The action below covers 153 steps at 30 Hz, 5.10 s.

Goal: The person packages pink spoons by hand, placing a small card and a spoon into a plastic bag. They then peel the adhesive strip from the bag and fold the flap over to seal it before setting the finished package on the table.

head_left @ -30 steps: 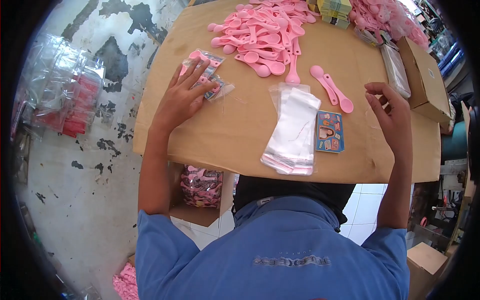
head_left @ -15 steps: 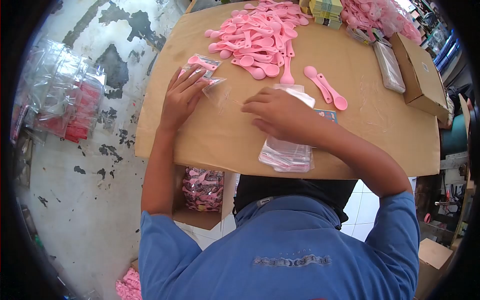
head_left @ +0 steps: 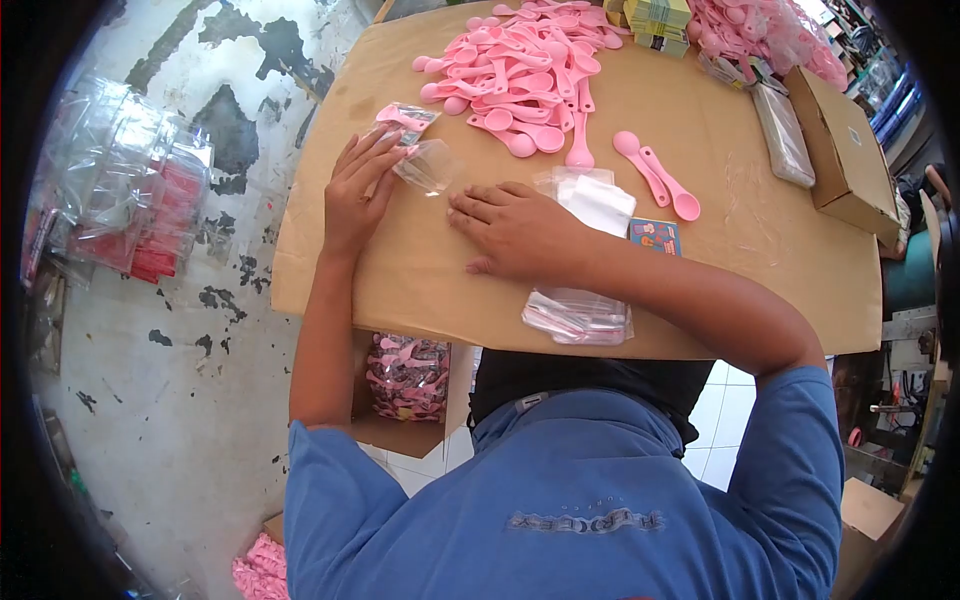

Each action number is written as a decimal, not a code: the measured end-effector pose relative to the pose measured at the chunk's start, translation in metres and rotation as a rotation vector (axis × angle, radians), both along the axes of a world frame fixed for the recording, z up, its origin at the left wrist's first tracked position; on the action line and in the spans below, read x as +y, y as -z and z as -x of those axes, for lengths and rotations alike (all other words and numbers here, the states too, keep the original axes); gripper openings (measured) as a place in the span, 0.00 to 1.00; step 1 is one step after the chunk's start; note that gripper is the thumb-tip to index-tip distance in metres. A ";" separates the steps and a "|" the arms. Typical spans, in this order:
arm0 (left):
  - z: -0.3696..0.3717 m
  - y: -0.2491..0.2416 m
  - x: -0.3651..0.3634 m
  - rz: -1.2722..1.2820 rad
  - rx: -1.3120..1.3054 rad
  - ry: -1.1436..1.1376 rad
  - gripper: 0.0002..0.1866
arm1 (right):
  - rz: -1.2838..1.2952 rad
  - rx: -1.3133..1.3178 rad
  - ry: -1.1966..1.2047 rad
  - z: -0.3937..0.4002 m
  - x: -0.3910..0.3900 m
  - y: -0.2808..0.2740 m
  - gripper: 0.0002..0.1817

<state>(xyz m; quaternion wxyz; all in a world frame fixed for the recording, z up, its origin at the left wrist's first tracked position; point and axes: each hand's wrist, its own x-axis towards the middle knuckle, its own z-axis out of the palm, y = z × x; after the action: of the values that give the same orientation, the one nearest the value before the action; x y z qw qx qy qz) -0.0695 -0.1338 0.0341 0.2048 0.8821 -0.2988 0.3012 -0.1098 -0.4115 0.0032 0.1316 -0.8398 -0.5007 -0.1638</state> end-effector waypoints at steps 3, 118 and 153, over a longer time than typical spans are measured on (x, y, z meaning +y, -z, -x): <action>-0.001 0.000 0.001 0.056 0.021 0.018 0.15 | 0.102 0.182 0.011 0.002 -0.006 -0.027 0.30; 0.046 -0.018 -0.103 1.161 0.508 0.412 0.07 | -0.941 1.049 -0.182 -0.042 -0.049 -0.084 0.05; 0.060 -0.034 -0.113 1.132 0.789 0.438 0.23 | -0.661 1.087 -0.121 -0.047 -0.065 -0.081 0.24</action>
<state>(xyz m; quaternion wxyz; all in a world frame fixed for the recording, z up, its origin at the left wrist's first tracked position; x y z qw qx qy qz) -0.1290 -0.2471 0.0678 0.7784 0.6038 -0.1705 0.0208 -0.0629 -0.4770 0.0845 0.6280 -0.6882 -0.3320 0.1476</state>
